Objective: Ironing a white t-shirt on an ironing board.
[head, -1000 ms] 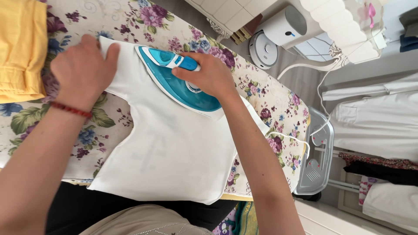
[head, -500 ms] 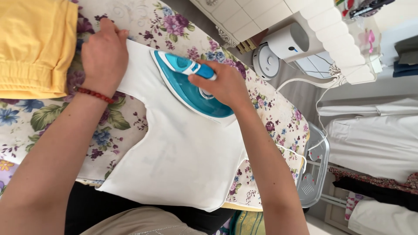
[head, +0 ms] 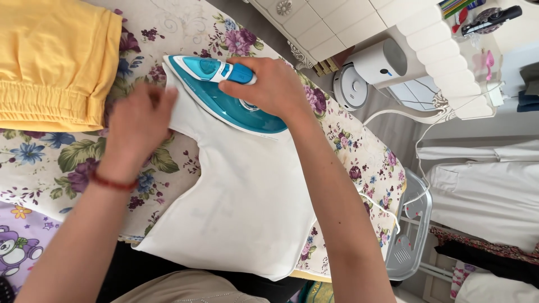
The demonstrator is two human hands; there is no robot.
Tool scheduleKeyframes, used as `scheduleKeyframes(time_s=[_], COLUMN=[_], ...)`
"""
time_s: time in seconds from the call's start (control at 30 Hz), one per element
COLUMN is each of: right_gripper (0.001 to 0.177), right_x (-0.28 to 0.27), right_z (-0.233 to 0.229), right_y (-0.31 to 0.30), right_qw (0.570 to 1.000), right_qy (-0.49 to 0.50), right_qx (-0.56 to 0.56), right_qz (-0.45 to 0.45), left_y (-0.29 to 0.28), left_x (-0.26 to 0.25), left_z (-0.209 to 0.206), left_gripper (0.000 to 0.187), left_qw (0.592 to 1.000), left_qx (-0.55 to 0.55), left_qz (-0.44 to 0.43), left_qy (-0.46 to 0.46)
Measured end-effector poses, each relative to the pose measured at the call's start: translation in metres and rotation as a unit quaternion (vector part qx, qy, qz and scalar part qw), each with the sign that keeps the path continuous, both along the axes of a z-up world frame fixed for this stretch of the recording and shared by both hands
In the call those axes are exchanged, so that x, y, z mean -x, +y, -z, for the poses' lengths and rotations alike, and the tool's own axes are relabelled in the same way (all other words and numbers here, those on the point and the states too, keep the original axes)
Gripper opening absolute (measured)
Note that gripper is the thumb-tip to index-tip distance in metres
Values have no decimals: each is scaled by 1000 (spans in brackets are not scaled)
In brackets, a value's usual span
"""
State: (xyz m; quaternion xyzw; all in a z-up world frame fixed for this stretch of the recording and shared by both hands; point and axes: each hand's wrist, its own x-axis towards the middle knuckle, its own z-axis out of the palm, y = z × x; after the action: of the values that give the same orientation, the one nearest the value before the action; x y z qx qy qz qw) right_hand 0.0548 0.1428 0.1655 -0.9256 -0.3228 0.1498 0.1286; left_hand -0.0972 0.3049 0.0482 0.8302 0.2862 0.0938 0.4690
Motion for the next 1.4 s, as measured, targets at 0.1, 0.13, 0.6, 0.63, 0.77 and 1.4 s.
scheduleKeyframes(time_s=[0.1, 0.13, 0.6, 0.63, 0.77, 1.4], right_gripper=[54, 55, 65, 66, 68, 66], right_x=[-5, -6, -2, -1, -1, 17], right_z=[7, 8, 4, 6, 12, 26], right_y=[0, 1, 16, 17, 18, 18], right_qw=[999, 998, 993, 995, 994, 987], right_qy=[-11, -17, 60, 46, 73, 124], right_qx=[-22, -38, 16, 7, -1, -52], right_qz=[-38, -55, -101, -83, -80, -87], left_y=[-12, -15, -30, -35, -69, -47], left_x=[17, 21, 44, 46, 64, 81], left_z=[-13, -12, -7, -7, -10, 8], left_gripper=[35, 39, 26, 29, 45, 22], left_qw=[991, 987, 960, 949, 966, 994], left_qx=[100, 114, 276, 312, 169, -109], left_qz=[40, 56, -17, -19, 127, -5], left_qy=[84, 94, 45, 37, 148, -19])
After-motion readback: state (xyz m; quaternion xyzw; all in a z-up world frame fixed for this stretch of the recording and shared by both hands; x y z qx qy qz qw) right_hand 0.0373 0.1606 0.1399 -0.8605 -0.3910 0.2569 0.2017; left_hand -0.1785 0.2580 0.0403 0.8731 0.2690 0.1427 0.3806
